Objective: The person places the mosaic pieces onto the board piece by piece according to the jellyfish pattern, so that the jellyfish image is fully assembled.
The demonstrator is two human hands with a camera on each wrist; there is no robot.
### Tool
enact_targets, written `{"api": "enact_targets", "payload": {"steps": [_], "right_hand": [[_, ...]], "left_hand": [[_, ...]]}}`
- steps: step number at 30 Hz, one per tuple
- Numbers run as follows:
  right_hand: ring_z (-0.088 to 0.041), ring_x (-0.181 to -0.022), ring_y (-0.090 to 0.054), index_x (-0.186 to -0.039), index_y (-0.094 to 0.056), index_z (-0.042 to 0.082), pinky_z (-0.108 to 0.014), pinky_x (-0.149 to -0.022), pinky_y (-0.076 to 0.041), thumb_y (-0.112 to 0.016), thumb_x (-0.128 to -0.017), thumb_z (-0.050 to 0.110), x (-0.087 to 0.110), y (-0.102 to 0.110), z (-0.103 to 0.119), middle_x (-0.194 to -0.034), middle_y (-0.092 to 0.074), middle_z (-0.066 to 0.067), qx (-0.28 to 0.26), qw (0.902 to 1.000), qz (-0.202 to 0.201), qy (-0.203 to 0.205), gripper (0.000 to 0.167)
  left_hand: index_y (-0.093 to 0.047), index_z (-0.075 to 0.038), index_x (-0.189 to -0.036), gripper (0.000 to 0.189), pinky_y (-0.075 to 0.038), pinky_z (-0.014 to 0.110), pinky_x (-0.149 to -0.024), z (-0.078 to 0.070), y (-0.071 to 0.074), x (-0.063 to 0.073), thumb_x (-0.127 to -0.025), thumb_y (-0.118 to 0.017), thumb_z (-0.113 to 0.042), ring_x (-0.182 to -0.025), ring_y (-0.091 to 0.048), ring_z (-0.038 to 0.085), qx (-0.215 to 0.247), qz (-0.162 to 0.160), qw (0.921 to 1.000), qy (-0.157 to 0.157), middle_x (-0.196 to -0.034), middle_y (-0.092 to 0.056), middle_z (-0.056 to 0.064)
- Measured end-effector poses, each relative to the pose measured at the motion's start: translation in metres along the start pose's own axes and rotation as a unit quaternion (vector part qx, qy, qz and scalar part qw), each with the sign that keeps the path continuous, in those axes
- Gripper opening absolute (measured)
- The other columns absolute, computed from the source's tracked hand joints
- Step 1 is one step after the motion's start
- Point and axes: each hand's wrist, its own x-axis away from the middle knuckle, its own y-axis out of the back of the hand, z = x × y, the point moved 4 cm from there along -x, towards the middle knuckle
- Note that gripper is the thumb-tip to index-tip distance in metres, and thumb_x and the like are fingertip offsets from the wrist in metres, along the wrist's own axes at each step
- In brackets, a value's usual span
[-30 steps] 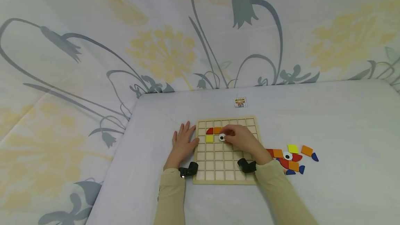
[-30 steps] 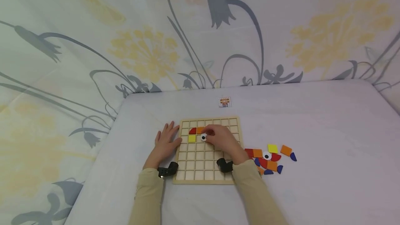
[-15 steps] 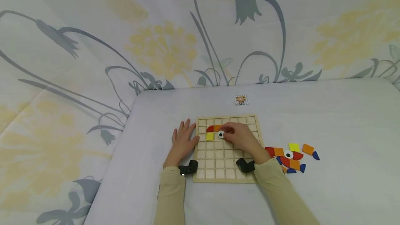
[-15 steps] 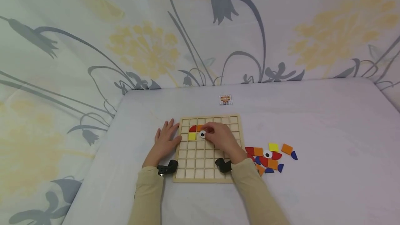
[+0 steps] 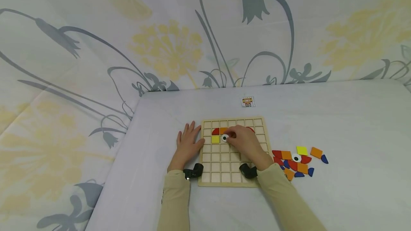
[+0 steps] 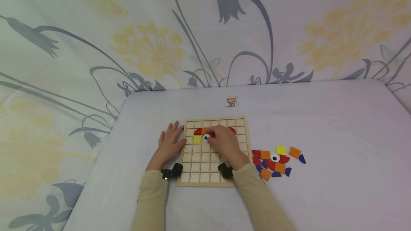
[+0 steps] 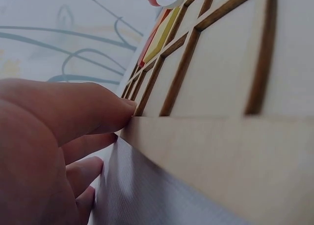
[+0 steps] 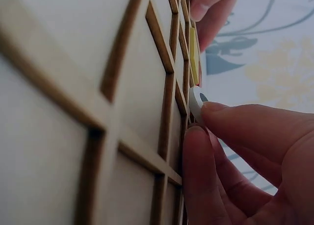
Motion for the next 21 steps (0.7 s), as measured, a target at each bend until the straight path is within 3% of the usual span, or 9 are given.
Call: {"api": "enact_targets", "payload": {"steps": [21], "right_hand": [[-0.011,-0.068,-0.047,-0.095,-0.068,0.013,-0.026,-0.059,-0.04,-0.066,-0.079,0.013,0.0005,-0.0026,0.0066,-0.077,-0.053,0.005,0.039,0.999,0.019,0.008,0.016]], "left_hand": [[-0.037,-0.012,-0.137,0.053,0.003,0.047,-0.104,0.0,-0.0014,-0.0012,-0.089,-0.049,-0.029,-0.135,-0.003,0.023,-0.004,-0.005,1.0,0.002,-0.148,-0.016,0.007]]}}
